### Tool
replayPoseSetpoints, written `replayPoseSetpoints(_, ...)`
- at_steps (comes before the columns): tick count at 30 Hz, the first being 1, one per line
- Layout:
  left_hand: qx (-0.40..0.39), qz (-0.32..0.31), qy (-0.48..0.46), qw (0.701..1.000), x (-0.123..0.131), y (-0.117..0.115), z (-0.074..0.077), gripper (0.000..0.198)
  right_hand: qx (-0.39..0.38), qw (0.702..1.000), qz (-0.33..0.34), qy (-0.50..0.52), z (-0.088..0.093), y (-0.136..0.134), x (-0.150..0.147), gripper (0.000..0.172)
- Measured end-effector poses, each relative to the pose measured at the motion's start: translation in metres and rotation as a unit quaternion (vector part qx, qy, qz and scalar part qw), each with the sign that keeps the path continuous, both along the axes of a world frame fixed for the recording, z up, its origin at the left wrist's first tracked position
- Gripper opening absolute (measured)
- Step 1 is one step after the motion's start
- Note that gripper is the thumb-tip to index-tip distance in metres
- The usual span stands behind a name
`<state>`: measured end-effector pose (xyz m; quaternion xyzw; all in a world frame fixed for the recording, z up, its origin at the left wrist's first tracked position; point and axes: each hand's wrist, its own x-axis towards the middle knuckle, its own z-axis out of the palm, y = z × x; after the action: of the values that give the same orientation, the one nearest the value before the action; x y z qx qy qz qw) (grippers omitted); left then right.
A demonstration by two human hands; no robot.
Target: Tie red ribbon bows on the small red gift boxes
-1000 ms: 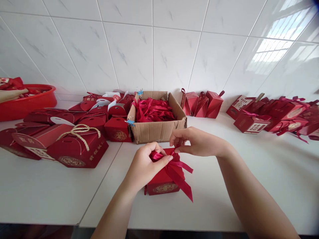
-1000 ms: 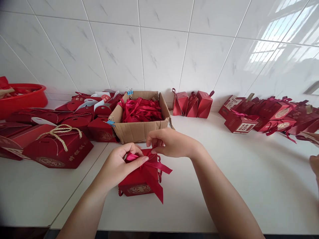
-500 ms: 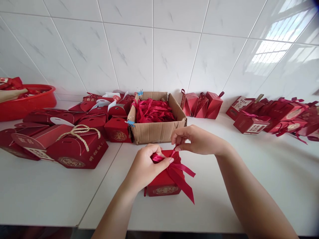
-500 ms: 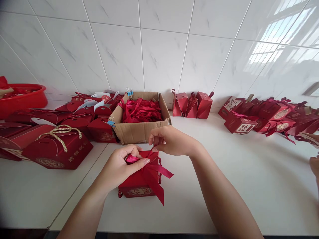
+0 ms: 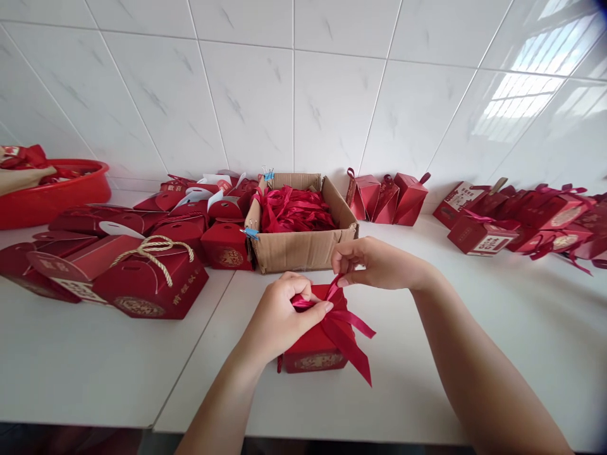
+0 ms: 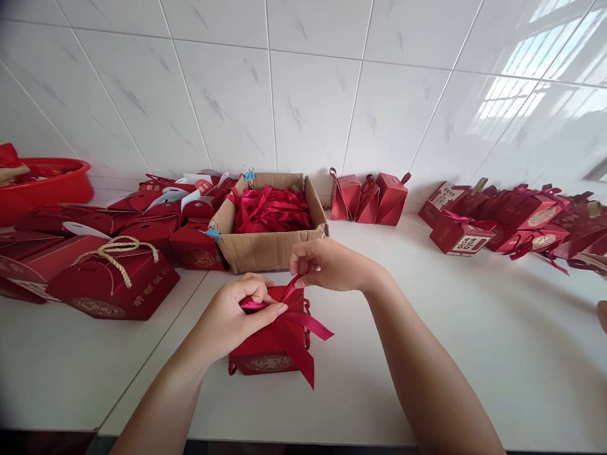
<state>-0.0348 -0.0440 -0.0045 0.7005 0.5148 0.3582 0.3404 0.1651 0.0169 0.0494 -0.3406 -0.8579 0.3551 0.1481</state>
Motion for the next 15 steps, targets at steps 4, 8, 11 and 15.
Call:
replayPoseSetpoints(4,-0.015,-0.011,-0.015,1.000,-0.0028,0.0002,0.0025,0.041,-0.001,1.000,0.011,0.001,0.0000,0.0009,0.0022,0.005)
replayPoseSetpoints(8,-0.046,-0.041,-0.038,0.997,-0.0063,-0.0006,0.0063,0.034,-0.028,0.999,0.044,0.015,0.0023,-0.0001,0.0074,0.013)
replayPoseSetpoints(11,-0.044,-0.037,-0.044,0.997,-0.0050,-0.0011,0.0069,0.032,-0.027,0.999,0.043,0.000,0.0053,-0.0021,0.0092,0.018)
replayPoseSetpoints(15,-0.035,-0.005,-0.050,0.998,-0.0002,-0.0021,0.0064,0.031,-0.018,0.998,0.034,-0.042,0.0076,-0.0024,0.0088,0.026)
